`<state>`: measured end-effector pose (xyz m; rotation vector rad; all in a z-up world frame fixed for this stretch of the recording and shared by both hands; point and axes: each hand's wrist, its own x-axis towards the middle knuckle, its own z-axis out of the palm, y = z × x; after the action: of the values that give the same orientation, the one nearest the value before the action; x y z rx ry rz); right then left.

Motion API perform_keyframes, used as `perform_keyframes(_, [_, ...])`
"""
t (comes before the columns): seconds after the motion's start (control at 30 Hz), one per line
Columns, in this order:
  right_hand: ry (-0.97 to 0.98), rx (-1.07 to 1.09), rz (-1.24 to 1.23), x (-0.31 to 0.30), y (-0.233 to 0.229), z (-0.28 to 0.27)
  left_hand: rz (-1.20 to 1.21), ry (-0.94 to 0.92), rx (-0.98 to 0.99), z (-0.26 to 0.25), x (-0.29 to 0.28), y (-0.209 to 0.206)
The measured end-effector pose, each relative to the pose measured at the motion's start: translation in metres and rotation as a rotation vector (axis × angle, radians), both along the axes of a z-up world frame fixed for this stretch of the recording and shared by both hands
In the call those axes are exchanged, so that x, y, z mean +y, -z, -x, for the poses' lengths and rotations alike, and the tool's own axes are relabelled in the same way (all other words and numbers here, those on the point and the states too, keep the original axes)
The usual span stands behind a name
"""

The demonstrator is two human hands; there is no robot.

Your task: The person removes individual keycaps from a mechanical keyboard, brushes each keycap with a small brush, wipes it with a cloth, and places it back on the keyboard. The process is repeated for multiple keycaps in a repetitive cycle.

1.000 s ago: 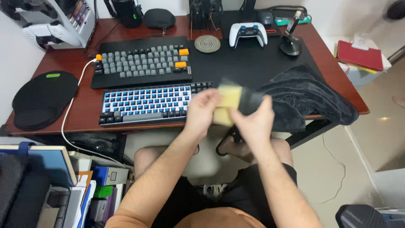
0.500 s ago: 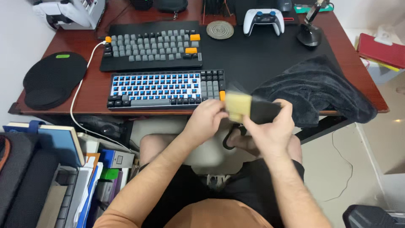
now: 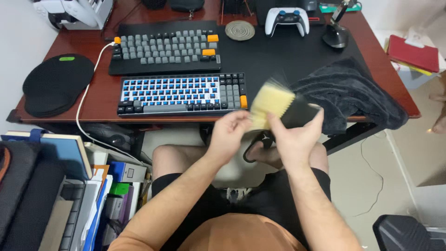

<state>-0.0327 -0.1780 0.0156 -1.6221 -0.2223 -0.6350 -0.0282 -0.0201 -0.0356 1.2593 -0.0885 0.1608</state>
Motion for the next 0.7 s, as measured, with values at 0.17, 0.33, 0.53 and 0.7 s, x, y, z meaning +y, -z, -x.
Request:
perform_keyframes(0.17, [-0.004, 0.197, 0.488, 0.012, 0.000, 0.015, 0.009, -0.036, 0.011, -0.014, 0.026, -0.001])
perform_keyframes(0.33, [-0.015, 0.021, 0.164, 0.005, -0.014, -0.007, -0.236, 0.064, -0.099, 0.012, 0.028, -0.009])
perform_keyframes(0.53, [-0.125, -0.128, 0.842, 0.041, -0.053, -0.019, -0.966, -0.426, -0.508, 0.037, 0.107, -0.056])
perform_keyframes(0.7, [-0.191, -0.338, 0.819, 0.098, -0.074, -0.021, -1.041, -0.511, -0.507, 0.081, 0.163, -0.089])
